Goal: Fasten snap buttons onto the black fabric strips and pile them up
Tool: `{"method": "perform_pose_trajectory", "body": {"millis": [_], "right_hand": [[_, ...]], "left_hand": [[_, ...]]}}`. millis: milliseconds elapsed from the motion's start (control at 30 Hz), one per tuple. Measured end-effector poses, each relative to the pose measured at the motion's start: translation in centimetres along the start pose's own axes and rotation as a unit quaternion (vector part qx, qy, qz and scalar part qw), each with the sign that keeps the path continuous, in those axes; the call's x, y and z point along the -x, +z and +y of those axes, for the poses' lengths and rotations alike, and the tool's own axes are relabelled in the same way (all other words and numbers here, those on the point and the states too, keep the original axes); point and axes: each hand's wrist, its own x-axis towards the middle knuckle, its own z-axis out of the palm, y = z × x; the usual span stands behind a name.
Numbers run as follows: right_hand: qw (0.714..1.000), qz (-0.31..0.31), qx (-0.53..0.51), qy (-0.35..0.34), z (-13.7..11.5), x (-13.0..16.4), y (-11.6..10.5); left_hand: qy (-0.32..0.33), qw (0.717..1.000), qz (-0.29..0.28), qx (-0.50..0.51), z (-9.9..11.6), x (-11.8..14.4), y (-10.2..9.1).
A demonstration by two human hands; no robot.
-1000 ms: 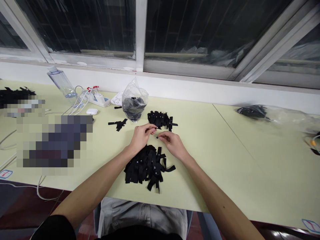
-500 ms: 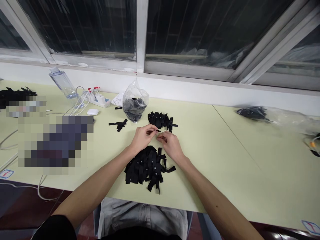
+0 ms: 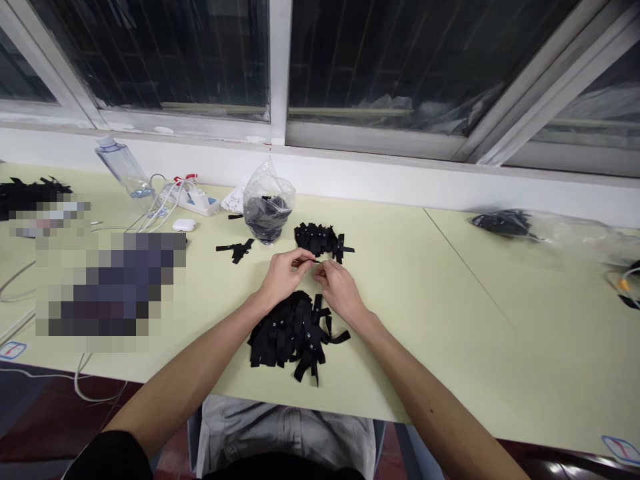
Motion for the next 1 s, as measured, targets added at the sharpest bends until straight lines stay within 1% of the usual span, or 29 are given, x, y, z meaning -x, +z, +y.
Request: {"method": "perform_pose_trajectory", "body": {"millis": [100, 233, 300, 367, 467, 567, 700, 767, 867, 1000], "right_hand": [[1.0, 0.009, -0.008, -0.01, 0.0, 0.2, -0.2], [0.999, 0.025, -0.034, -0.006, -0.2, 0.3, -0.4], [0.997, 0.028, -0.071, 0.007, -0.3, 0.3, -0.5], [0.99, 0.035, -0.133, 0.035, -0.3, 0.3, -0.6], [0.965, 0.069, -0.242, 0.077, -0.3, 0.2, -0.8], [0.928, 0.103, -0.345, 0.099, -0.4, 0.0, -1.1], [0.871, 0.107, -0.464, 0.124, -0.6, -0.1, -1.4], [0.852, 0.106, -0.496, 0.128, -0.7, -0.1, -1.5], [0.843, 0.104, -0.512, 0.127, -0.7, 0.0, -1.4], [0.847, 0.103, -0.508, 0.116, -0.6, 0.0, -1.3]], "left_hand": [[-0.014, 1.0, -0.001, 0.002, -0.2, 0.0, -0.1], [-0.024, 1.0, -0.006, 0.007, -0.4, 0.0, -0.1], [-0.025, 1.0, -0.007, 0.007, -0.5, 0.0, -0.1], [-0.025, 1.0, -0.009, 0.005, -0.6, 0.0, -0.1], [-0.016, 1.0, -0.021, 0.003, -0.6, 0.0, 0.0], [0.001, 0.999, -0.038, -0.004, -0.5, 0.1, 0.1], [0.013, 0.999, -0.044, -0.008, -0.5, 0.1, 0.2], [0.01, 0.999, -0.046, 0.003, -0.5, 0.1, 0.2], [0.001, 0.999, -0.045, 0.02, -0.5, 0.1, 0.2], [-0.009, 0.999, -0.031, 0.039, -0.6, 0.0, 0.2]]}}
